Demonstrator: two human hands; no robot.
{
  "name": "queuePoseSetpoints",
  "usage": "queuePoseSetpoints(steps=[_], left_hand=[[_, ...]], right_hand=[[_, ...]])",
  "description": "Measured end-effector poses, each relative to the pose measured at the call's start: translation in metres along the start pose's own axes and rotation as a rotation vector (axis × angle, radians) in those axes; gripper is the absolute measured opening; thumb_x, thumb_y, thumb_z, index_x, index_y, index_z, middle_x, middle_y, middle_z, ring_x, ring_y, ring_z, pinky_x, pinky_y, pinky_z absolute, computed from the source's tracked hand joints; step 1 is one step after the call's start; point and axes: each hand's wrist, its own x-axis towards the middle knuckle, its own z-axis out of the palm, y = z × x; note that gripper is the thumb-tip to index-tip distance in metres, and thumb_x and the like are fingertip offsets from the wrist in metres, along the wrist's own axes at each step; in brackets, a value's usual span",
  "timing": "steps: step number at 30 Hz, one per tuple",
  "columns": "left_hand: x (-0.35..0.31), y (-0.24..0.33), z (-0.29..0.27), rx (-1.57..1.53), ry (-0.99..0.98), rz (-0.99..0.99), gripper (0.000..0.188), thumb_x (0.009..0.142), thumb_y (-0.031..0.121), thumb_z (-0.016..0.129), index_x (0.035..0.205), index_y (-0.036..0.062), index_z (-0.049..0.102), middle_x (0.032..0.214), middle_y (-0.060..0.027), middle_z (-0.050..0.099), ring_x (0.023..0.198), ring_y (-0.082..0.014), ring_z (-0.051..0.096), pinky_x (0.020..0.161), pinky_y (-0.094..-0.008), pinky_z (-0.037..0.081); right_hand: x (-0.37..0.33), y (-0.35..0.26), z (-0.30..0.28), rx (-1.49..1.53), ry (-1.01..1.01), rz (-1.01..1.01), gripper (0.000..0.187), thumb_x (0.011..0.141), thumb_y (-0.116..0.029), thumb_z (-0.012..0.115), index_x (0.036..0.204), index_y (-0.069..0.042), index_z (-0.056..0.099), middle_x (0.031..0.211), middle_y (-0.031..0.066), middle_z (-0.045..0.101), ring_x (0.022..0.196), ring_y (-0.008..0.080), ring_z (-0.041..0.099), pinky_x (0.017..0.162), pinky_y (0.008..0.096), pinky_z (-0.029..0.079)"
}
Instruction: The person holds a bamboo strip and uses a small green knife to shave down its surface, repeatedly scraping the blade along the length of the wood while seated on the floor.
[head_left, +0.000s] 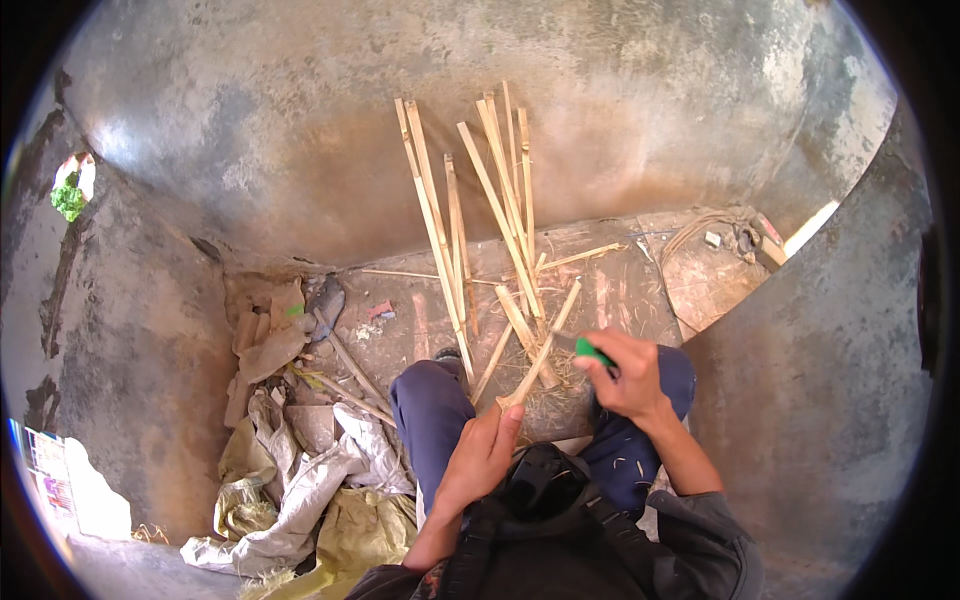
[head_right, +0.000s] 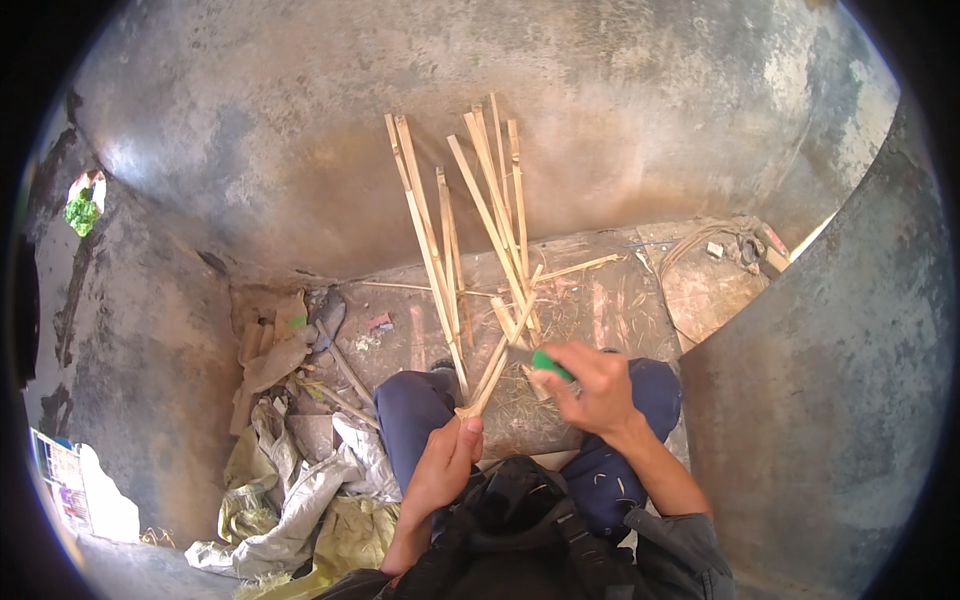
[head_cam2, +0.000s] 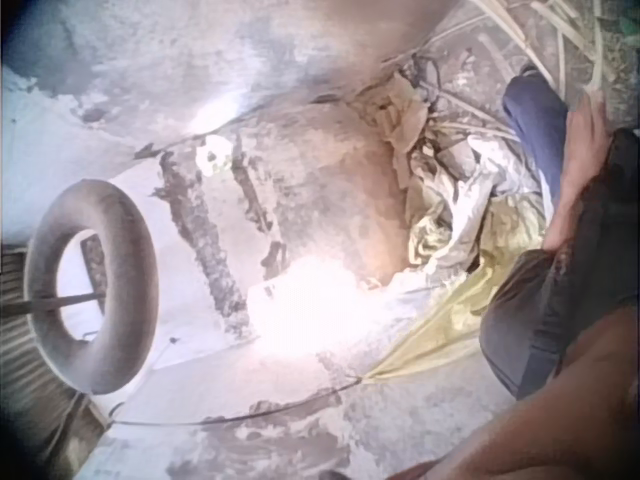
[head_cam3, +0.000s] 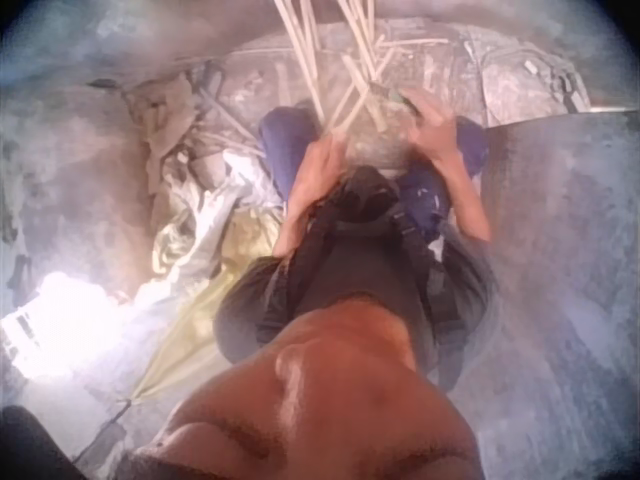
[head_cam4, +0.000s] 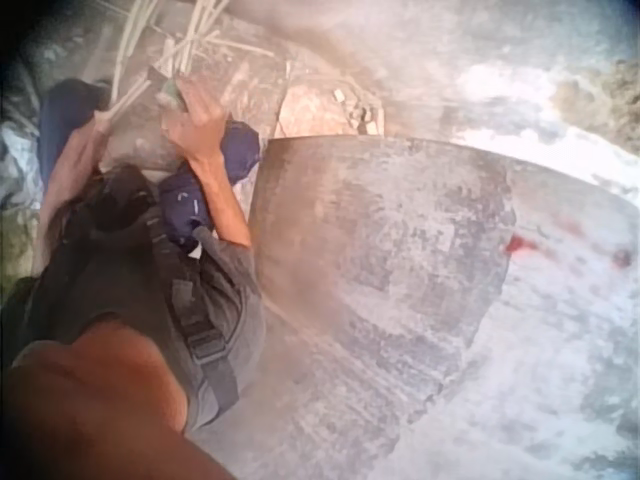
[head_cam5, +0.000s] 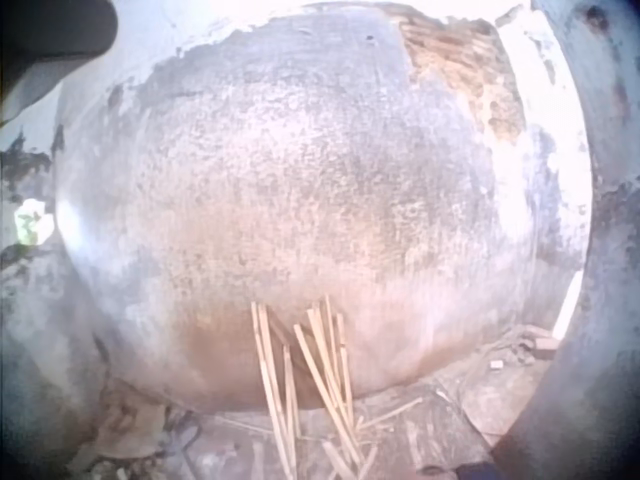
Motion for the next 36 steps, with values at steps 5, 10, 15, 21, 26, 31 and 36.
queuePoseSetpoints(steps=[5, 10, 15, 21, 26, 31, 36], left_hand=[[0.003, 0.0, 0.0, -0.109, -0.048, 0.014, 0.045, 0.121, 0.033, 0.04, 0.091, 0.0021, 0.051, 0.071, -0.0024, 0.046, 0.064, -0.0156, 0.042, 0.061, -0.0363, 0.038], [0.003, 0.011, 0.002, -0.083, -0.025, 0.049, 0.048, 0.121, 0.036, 0.039, 0.09, 0.002, 0.051, 0.071, -0.0032, 0.047, 0.064, -0.0161, 0.043, 0.061, -0.0368, 0.038], [0.001, 0.012, 0.005, -0.007, 0.022, 0.02, 0.049, 0.121, 0.035, 0.04, 0.088, 0.0014, 0.053, 0.069, -0.0055, 0.051, 0.063, -0.0181, 0.047, 0.062, -0.0381, 0.041], [0.0, 0.004, 0.007, 0.014, 0.022, -0.002, 0.037, 0.118, 0.028, 0.05, 0.099, -0.0028, 0.057, 0.073, -0.0262, 0.06, 0.07, -0.0513, 0.06, 0.062, -0.0528, 0.043], [0.0, 0.009, 0.008, 0.036, 0.036, 0.007, 0.046, 0.12, 0.031, 0.042, 0.089, 0.0006, 0.055, 0.068, -0.0081, 0.053, 0.061, -0.0221, 0.05, 0.061, -0.041, 0.042], [-0.002, 0.003, 0.009, 0.078, 0.058, 0.01, 0.044, 0.12, 0.031, 0.042, 0.091, -0.0001, 0.056, 0.068, -0.0098, 0.055, 0.061, -0.0249, 0.053, 0.061, -0.0423, 0.043], [-0.003, 0.004, 0.005, 0.083, 0.061, -0.01, 0.044, 0.119, 0.031, 0.043, 0.092, -0.0006, 0.057, 0.068, -0.0113, 0.056, 0.06, -0.0278, 0.055, 0.061, -0.0433, 0.043]], right_hand=[[-0.01, -0.012, 0.016, 0.018, -0.065, -0.099, 0.027, 0.092, -0.026, 0.086, 0.107, -0.004, 0.079, 0.086, 0.0102, 0.075, 0.065, 0.0274, 0.073, 0.056, 0.0353, 0.055], [-0.008, -0.017, 0.018, -0.01, -0.05, -0.109, 0.029, 0.091, -0.028, 0.086, 0.108, -0.006, 0.079, 0.081, 0.0075, 0.072, 0.062, 0.0255, 0.071, 0.053, 0.0359, 0.053], [-0.004, -0.016, 0.014, -0.095, -0.059, -0.147, 0.028, 0.091, -0.031, 0.085, 0.107, -0.008, 0.08, 0.077, 0.0048, 0.069, 0.057, 0.0238, 0.068, 0.05, 0.0362, 0.051], [0.001, -0.014, 0.01, -0.148, -0.045, -0.176, 0.027, 0.09, -0.031, 0.086, 0.102, -0.008, 0.08, 0.071, 0.0039, 0.065, 0.053, 0.0235, 0.063, 0.049, 0.0357, 0.048], [0.002, -0.013, 0.008, -0.181, -0.039, -0.181, 0.027, 0.089, -0.031, 0.086, 0.1, -0.008, 0.08, 0.069, 0.0039, 0.064, 0.052, 0.0238, 0.061, 0.049, 0.0356, 0.047], [0.002, -0.007, 0.01, -0.206, -0.037, -0.189, 0.028, 0.087, -0.033, 0.087, 0.103, -0.012, 0.081, 0.069, 0.002, 0.063, 0.053, 0.0215, 0.064, 0.048, 0.0358, 0.048], [0.002, -0.005, 0.012, -0.223, -0.038, -0.188, 0.027, 0.086, -0.033, 0.088, 0.103, -0.013, 0.081, 0.069, 0.0017, 0.062, 0.053, 0.0213, 0.063, 0.048, 0.0355, 0.047]])
